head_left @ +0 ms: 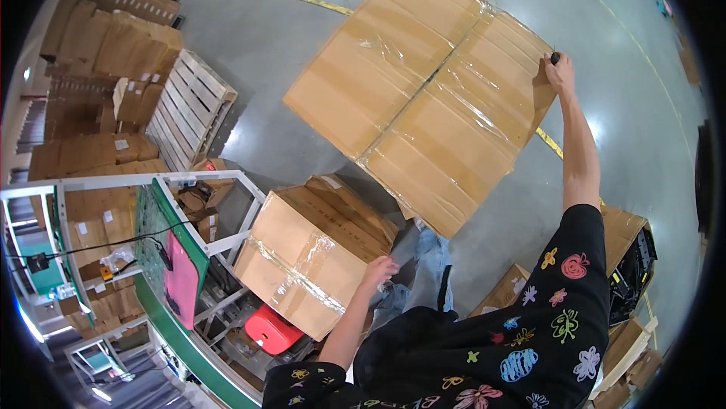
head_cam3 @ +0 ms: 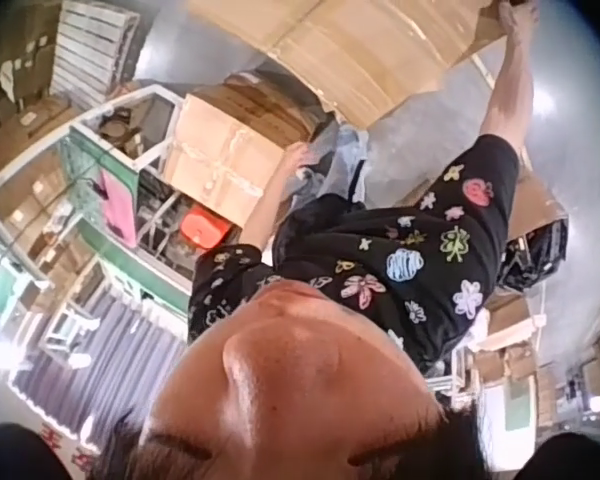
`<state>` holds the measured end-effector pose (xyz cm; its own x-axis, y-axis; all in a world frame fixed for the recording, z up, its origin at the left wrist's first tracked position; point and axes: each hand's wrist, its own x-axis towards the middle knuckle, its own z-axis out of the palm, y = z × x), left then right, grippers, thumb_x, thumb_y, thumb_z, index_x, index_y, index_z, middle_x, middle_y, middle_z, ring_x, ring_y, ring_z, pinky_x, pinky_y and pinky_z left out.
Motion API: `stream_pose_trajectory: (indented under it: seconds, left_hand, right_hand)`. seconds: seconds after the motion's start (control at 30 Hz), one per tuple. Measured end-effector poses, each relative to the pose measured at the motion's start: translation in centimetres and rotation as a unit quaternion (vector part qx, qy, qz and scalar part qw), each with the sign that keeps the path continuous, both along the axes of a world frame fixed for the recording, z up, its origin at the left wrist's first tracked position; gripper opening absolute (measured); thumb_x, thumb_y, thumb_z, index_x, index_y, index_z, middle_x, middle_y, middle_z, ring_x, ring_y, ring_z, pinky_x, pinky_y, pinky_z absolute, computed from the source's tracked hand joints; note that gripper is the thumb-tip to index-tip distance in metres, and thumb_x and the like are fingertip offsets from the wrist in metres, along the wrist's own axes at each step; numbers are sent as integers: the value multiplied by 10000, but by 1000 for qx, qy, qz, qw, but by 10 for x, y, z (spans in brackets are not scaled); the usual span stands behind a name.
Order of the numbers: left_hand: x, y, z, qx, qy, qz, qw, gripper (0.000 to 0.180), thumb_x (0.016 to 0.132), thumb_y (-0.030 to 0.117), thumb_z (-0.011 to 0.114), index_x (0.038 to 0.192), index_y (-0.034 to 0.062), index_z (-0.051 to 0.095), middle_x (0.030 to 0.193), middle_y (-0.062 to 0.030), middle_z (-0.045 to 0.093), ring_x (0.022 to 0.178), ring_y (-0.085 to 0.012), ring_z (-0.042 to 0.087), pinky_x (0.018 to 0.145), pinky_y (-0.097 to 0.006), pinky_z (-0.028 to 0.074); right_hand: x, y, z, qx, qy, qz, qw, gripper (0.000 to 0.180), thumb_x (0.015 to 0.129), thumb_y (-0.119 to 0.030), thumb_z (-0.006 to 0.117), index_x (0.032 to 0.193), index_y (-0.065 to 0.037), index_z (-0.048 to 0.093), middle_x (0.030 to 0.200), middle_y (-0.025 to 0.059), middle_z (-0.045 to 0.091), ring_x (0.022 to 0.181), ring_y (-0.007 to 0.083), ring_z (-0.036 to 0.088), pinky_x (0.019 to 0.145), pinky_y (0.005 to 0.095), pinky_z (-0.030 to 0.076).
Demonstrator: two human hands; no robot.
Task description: Assemble electronic components by installing circuit boards into plastic housings and securing them.
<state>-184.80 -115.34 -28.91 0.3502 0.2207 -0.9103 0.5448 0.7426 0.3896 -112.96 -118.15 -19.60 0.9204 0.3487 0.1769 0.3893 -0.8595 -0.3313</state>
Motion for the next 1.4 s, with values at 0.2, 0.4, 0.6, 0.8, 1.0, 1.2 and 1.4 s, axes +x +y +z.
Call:
stream_pose_trajectory:
  seconds: [0.2, 0.4, 0.6, 0.8, 1.0, 1.2, 1.4]
  left_hand:
    - [-57, 0, -35, -34, 18, 122, 992, 341, 953, 334, 432, 1121, 79, 585, 986, -93, 663, 880, -212, 628, 728, -315, 487]
    - [-51, -2, -69, -110, -47, 336, 934, 403, 936, 487, 401, 1031, 132, 565, 958, -71, 656, 824, -226, 593, 750, -366, 474]
    - [12, -5, -65, -138, -198, 365, 899, 718, 927, 590, 378, 1455, 111, 290, 1409, -85, 447, 1277, -272, 426, 1057, -448, 334]
    - [88, -12, -53, -19, -471, 426, 772, 426, 999, 296, 411, 1374, 93, 429, 1361, -67, 501, 1232, -192, 493, 984, -356, 439]
    - [98, -31, -89, -184, -335, 594, 708, 419, 975, 361, 429, 1252, 73, 555, 1159, -55, 640, 1023, -162, 613, 876, -307, 500]
    - [102, -51, -133, -145, -153, 689, 693, 367, 923, 370, 517, 1069, 62, 653, 915, -70, 686, 789, -158, 645, 699, -292, 521]
    - [135, -40, -135, -122, -79, 694, 706, 268, 881, 318, 596, 854, 58, 657, 721, -47, 634, 621, -144, 602, 575, -276, 484]
  right_hand:
    - [-76, -33, 30, -14, 31, -6, 999, 555, 910, -516, 476, 1099, 0, 551, 1156, 238, 560, 1065, 436, 521, 899, 483, 429]
    - [-170, -105, 97, -20, 100, -24, 994, 531, 925, -509, 463, 1012, 9, 541, 991, 255, 609, 946, 452, 560, 800, 473, 450]
    - [-143, -107, 76, -204, 198, 16, 958, 561, 924, -542, 439, 1045, 1, 518, 1017, 271, 618, 994, 438, 577, 829, 467, 457]
    - [-1, -20, -11, 122, 194, 104, 968, 655, 918, -496, 529, 1362, -41, 371, 1080, 229, 612, 1053, 281, 574, 876, 377, 451]
    - [79, 202, -14, 58, 137, 322, 935, 744, 905, -412, 597, 1443, -55, 228, 1166, 174, 546, 1012, 253, 536, 891, 350, 433]
    - [104, 304, -56, -59, -32, 342, 937, 788, 899, -501, 531, 1441, -21, 218, 1260, 201, 535, 1184, 320, 496, 1012, 382, 359]
    - [220, 309, -39, -62, -684, 460, 563, 741, 831, -529, 520, 1302, 31, 402, 1209, 216, 573, 1129, 329, 529, 980, 394, 388]
